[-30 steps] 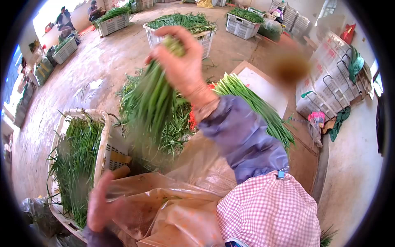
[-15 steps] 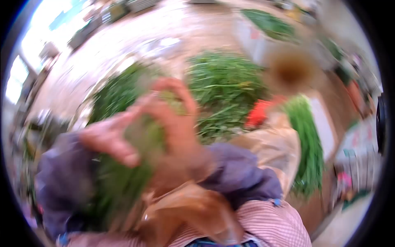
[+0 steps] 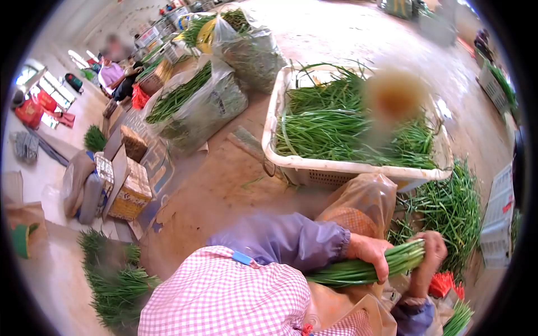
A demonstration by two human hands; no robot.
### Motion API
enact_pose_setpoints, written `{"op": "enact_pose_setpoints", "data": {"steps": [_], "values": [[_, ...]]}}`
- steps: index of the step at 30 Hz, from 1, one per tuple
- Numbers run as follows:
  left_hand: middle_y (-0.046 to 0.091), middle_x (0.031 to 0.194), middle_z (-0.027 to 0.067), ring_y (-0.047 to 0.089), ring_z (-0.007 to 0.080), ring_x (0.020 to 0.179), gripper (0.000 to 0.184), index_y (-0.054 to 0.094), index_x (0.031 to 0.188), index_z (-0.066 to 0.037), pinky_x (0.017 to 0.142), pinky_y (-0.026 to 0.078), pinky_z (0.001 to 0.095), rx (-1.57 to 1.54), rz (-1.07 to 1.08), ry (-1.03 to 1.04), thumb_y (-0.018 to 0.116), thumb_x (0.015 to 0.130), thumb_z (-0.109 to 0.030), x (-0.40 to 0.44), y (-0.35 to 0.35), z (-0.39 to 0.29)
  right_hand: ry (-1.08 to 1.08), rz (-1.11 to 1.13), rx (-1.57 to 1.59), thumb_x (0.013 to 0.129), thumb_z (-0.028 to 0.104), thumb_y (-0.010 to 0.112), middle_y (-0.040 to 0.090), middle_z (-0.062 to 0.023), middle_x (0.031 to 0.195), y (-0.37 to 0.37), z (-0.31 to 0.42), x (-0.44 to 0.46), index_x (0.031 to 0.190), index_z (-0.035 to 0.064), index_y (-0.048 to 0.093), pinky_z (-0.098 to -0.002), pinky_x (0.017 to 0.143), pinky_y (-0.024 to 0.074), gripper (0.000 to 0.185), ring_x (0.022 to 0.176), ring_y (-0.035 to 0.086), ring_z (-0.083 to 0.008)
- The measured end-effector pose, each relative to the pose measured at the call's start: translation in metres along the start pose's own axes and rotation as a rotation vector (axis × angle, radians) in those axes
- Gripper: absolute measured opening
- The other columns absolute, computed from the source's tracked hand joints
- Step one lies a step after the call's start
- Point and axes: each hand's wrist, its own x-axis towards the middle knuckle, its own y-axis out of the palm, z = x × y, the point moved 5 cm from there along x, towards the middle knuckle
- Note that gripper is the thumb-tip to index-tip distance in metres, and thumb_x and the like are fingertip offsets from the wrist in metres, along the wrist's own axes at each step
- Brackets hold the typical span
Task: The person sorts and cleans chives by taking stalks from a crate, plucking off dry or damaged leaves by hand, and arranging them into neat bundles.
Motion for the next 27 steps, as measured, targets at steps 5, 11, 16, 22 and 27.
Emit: {"op": "enact_pose_setpoints", "data": {"steps": [5,11,16,22,27], "values": [[0.058,0.088,0.0056,0.061,0.0164,0.077,0.055,0.054,0.112,-0.004,0.059,0.056,0.0334,-0.127,-0.046,0.036,0.074,0.061,0.003,-0.018,-0.003,-0.013,-0.091,-0.344,0.07,0.09,0.016,0.055,0.058,-0.0052,0.09,-0.259,0.015,0.033,0.103,0.0028,0.056,-0.0277,0.066,0.0483,0.018,0.077,0.056,-0.0147],[0.061,0.076,0.013,0.063,0.022,0.062,0.044,0.054,0.103,-0.002,0.049,0.056,0.0361,-0.206,-0.079,0.235,0.071,0.063,0.003,-0.027,-0.014,-0.025,-0.086,-0.78,-0.2,0.091,0.017,0.054,0.058,-0.0045,0.089,-0.356,0.049,-0.014,0.104,0.0029,0.056,-0.0266,0.065,0.0479,0.02,0.075,0.055,-0.0134],[0.059,0.078,0.0113,0.062,0.0208,0.062,0.051,0.051,0.108,-0.001,0.049,0.055,0.035,-0.209,-0.014,0.221,0.072,0.061,0.003,-0.019,-0.012,-0.022,0.049,-0.445,-0.142,0.091,0.018,0.054,0.058,-0.0039,0.088,-0.231,0.02,-0.007,0.105,0.003,0.057,-0.0256,0.064,0.0475,0.021,0.074,0.055,-0.0122],[0.057,0.081,0.0089,0.062,0.0191,0.063,0.055,0.05,0.11,-0.002,0.05,0.054,0.0333,-0.19,-0.062,0.159,0.073,0.06,0.003,-0.03,-0.012,-0.026,0.035,-0.088,-0.03,0.092,0.02,0.053,0.058,-0.0032,0.087,-0.073,-0.005,0.005,0.107,0.0032,0.057,-0.0244,0.062,0.0471,0.022,0.072,0.054,-0.0109],[0.058,0.082,0.0088,0.062,0.0188,0.062,0.055,0.05,0.111,-0.002,0.05,0.054,0.0329,-0.18,-0.093,0.192,0.073,0.061,0.004,-0.029,-0.017,-0.022,0.017,-0.212,-0.095,0.093,0.021,0.053,0.058,-0.0026,0.086,-0.121,-0.001,0.024,0.108,0.0033,0.057,-0.0234,0.061,0.0467,0.024,0.071,0.054,-0.0098]]}}
